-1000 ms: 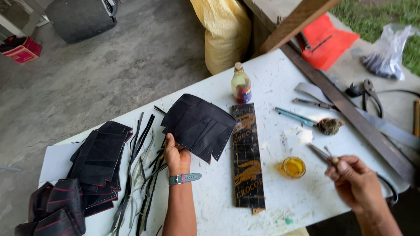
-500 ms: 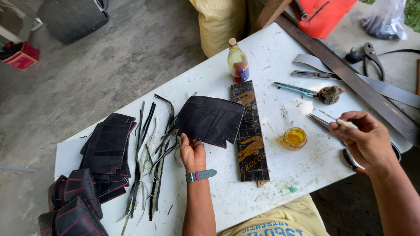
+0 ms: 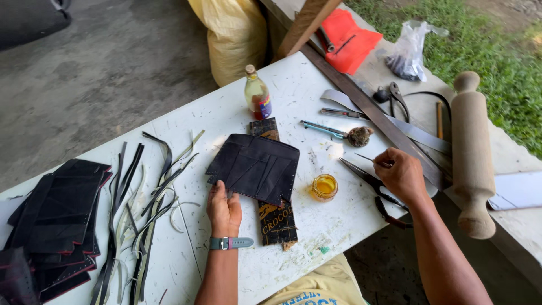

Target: The person assembles small black leather wallets with red stitching. They handle finished wallets, open and close zippers, and apply a yellow substance to the edges of wallet pieces using a small brush. The person also pours liquid from a bottle into a small container.

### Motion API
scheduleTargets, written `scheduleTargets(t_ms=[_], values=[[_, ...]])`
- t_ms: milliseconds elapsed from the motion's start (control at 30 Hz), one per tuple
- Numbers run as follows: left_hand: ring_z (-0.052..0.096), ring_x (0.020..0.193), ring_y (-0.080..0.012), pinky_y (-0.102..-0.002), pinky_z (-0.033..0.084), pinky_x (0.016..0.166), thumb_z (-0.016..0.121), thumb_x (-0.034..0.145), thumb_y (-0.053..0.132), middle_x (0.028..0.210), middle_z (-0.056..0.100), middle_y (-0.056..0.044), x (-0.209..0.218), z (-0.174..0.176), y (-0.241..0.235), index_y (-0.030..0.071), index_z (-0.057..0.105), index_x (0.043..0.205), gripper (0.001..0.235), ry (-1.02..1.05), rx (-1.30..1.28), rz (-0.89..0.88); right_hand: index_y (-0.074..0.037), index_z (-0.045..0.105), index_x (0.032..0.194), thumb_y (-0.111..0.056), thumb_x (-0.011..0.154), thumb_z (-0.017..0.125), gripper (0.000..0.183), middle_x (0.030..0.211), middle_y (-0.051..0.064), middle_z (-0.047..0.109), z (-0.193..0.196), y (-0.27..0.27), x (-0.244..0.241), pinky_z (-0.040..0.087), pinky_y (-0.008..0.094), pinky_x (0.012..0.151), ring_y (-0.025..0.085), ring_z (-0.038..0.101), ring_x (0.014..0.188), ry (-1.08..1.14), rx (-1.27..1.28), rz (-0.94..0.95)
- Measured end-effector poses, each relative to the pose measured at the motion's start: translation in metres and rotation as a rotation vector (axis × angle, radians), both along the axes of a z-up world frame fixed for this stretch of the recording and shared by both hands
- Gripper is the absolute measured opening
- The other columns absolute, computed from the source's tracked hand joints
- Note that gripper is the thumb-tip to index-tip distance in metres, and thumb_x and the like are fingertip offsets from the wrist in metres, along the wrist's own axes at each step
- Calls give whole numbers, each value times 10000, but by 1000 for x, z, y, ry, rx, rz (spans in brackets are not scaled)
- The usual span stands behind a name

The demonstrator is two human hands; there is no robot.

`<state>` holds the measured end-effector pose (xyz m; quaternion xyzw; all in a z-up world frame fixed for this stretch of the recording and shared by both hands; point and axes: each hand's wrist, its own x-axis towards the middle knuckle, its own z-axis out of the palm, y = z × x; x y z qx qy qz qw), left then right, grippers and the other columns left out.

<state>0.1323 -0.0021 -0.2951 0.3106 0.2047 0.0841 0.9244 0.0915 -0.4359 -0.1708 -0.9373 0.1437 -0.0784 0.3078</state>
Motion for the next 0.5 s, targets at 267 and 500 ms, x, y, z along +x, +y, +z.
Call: scheduleTargets(t_ms=[267,500], values=[[640,1168,-216,-353,552,986,684,931,106,1283,643,-171,-53,54,42,-32,554,1322,435,36,715,-54,-73,751,1129,-223,848,813,325,1122,150,742,13,6,0,574,410,859,294,733,960,32,-84,13],[724,691,-169,-328,555,717,644,950,210,720,765,-85,38,140,-18,105,611,1354,419,-56,1507,-636,-95,474,1446,-267,660,903,912,1307,121,662,35,46,-47,550,417,984,283,667,1154,-95,218,359]])
